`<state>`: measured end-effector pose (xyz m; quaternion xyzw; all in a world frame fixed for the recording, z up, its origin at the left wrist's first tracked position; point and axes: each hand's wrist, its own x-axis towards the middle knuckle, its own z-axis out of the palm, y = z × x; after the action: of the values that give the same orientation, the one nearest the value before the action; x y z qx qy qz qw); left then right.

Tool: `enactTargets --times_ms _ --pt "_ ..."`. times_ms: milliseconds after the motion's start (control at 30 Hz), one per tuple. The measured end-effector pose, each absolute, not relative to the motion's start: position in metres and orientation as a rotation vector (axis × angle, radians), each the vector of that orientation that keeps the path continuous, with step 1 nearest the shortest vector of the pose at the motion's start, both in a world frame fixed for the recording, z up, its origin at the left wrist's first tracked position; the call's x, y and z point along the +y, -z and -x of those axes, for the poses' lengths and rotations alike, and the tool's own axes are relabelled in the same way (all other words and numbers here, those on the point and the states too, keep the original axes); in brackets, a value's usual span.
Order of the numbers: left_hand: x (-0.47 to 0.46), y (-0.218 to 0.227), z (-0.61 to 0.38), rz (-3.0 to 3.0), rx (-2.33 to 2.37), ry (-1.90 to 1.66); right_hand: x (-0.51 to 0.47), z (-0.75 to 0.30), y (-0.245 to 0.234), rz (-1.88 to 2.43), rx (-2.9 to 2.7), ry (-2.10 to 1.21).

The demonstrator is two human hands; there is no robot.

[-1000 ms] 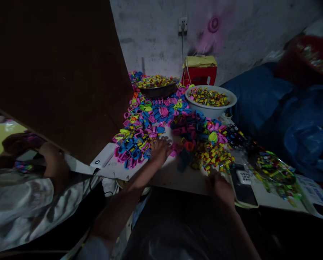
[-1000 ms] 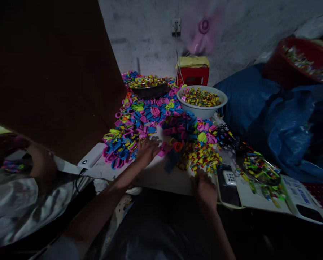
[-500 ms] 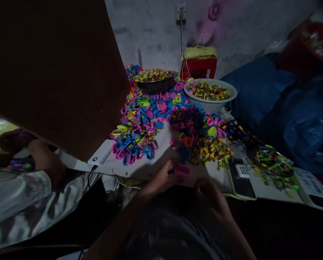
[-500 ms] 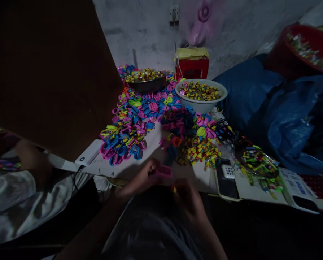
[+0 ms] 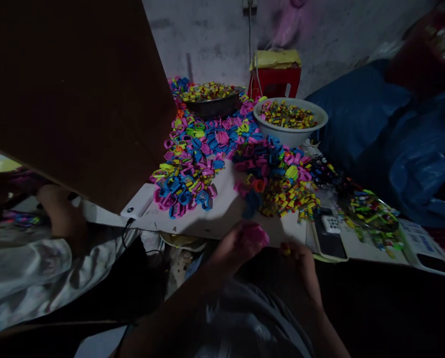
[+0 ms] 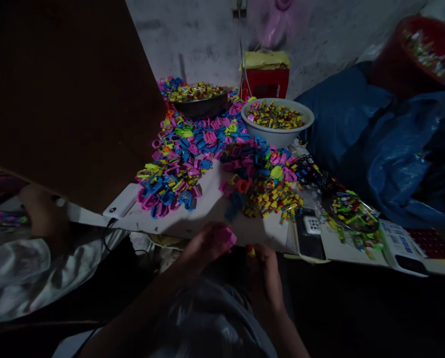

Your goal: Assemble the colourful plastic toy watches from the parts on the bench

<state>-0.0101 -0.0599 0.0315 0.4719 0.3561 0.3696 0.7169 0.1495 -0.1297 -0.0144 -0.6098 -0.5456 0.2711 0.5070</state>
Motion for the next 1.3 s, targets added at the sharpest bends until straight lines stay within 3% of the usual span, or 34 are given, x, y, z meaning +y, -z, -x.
enactTargets --times_ms 200,500,967,1300 --pt "-0.064 -0.059 0.020 -1.570 0.885 -0.684 -0.128 -0.155 -0.012 1.606 -1.457 -0.556" --pt "-0.069 -0.060 0.024 -1.882 0.969 -0.721 -0.128 -0.152 -0.028 1.634 -1.451 -0.528" --pt "-0.068 -0.052 0.024 -1.923 0.913 -0.687 -0.129 -0.153 -0.024 1.485 -1.513 -0.450" --pt "-0.070 -0.038 0.024 -1.839 0.949 -0.685 -0.129 -0.153 -0.033 1.705 -1.907 -0.357"
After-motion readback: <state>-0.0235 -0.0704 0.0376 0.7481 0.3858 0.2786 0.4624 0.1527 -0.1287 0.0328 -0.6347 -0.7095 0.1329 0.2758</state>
